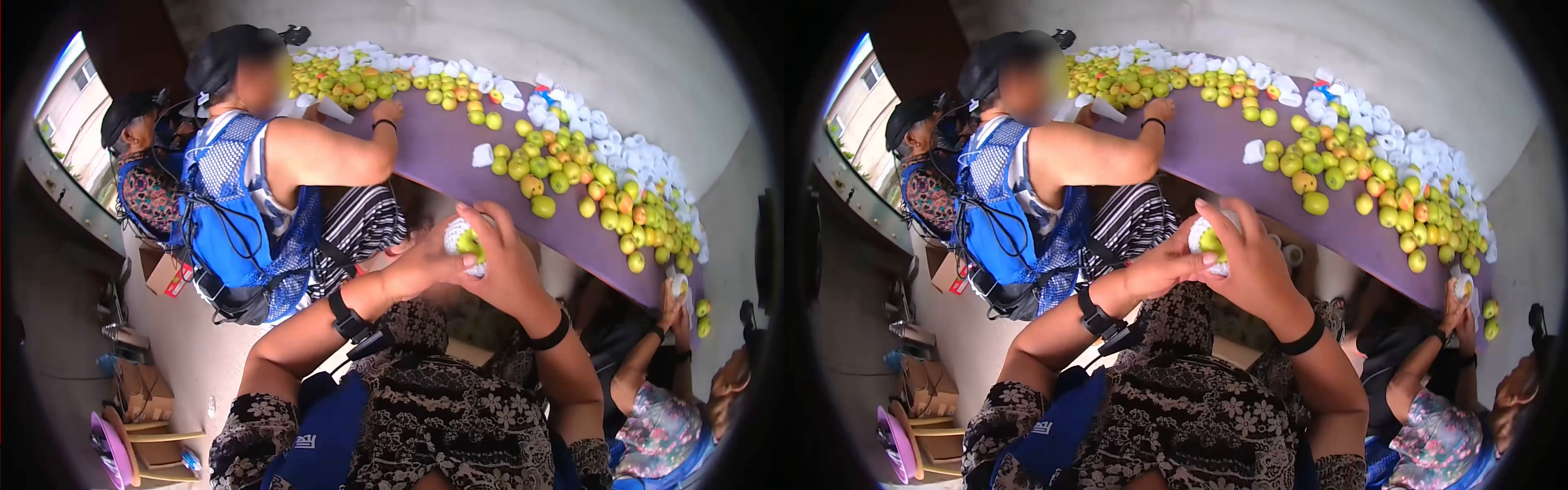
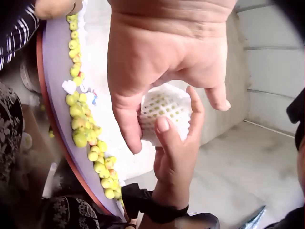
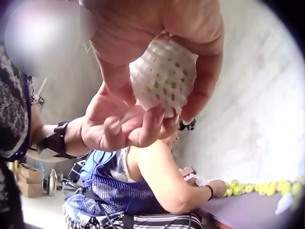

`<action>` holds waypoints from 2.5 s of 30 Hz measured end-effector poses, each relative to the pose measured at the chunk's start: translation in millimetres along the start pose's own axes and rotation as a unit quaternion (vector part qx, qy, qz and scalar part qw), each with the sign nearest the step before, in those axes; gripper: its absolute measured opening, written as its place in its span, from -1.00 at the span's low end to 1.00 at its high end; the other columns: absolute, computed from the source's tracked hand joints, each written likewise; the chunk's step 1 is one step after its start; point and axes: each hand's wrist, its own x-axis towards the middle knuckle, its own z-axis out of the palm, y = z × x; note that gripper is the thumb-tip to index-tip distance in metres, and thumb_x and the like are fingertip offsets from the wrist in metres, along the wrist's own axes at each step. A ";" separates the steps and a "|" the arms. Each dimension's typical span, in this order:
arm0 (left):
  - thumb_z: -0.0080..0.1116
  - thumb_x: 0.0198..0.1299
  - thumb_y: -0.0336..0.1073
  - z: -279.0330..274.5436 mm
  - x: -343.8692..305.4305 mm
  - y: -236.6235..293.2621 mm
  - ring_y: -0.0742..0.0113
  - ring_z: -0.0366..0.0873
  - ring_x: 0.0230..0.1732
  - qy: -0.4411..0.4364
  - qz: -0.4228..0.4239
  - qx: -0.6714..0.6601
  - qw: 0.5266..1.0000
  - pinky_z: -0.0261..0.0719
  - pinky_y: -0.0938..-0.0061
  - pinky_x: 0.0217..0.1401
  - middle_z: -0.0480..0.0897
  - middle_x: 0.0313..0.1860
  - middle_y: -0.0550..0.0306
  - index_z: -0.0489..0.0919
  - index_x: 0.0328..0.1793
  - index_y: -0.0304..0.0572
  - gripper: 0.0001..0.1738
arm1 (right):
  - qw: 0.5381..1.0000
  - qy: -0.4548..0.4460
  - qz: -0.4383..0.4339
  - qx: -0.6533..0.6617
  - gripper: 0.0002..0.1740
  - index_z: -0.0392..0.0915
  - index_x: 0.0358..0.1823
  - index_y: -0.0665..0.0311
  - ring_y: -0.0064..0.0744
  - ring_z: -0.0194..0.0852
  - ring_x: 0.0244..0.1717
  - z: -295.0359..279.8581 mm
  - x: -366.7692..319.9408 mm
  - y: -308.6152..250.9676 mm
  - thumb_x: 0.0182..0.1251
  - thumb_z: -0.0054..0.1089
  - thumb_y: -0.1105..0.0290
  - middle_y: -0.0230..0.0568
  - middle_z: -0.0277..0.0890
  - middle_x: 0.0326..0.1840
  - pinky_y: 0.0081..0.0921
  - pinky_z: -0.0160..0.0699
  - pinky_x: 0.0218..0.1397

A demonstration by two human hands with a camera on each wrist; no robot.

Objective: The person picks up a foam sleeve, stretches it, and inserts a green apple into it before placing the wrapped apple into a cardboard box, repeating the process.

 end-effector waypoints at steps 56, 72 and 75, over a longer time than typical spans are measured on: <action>0.18 -0.01 -0.06 -166.6 -61.7 -68.8 -0.08 0.50 0.26 -0.078 0.034 0.661 0.746 0.26 -0.11 0.44 0.60 0.17 -0.06 0.47 0.28 -0.28 -0.30 | 0.598 0.278 0.698 0.279 -0.40 0.32 0.28 0.36 -0.28 0.55 -0.10 367.8 -240.1 295.4 0.27 0.31 0.33 -0.06 0.45 0.11 -0.35 0.62 -0.37; 0.22 0.01 -0.14 -154.0 -43.8 -61.3 -0.12 0.47 0.24 -0.112 0.042 0.655 0.746 0.29 -0.02 0.42 0.55 0.17 -0.12 0.46 0.30 -0.21 -0.33 | 0.644 0.252 0.700 0.178 -0.39 0.37 0.17 0.47 -0.09 0.50 0.13 296.0 -200.7 236.2 0.17 0.37 0.26 0.06 0.52 0.08 -0.27 0.42 0.21; 0.13 0.16 -0.05 -146.7 -37.6 -57.5 -0.13 0.45 0.24 -0.119 0.025 0.645 0.754 0.31 0.04 0.38 0.54 0.18 -0.13 0.46 0.29 -0.22 -0.39 | 0.623 0.231 0.642 0.382 -0.42 0.35 0.21 0.44 -0.19 0.51 0.14 277.2 -179.2 228.4 0.22 0.31 0.31 -0.04 0.51 0.09 -0.32 0.46 0.19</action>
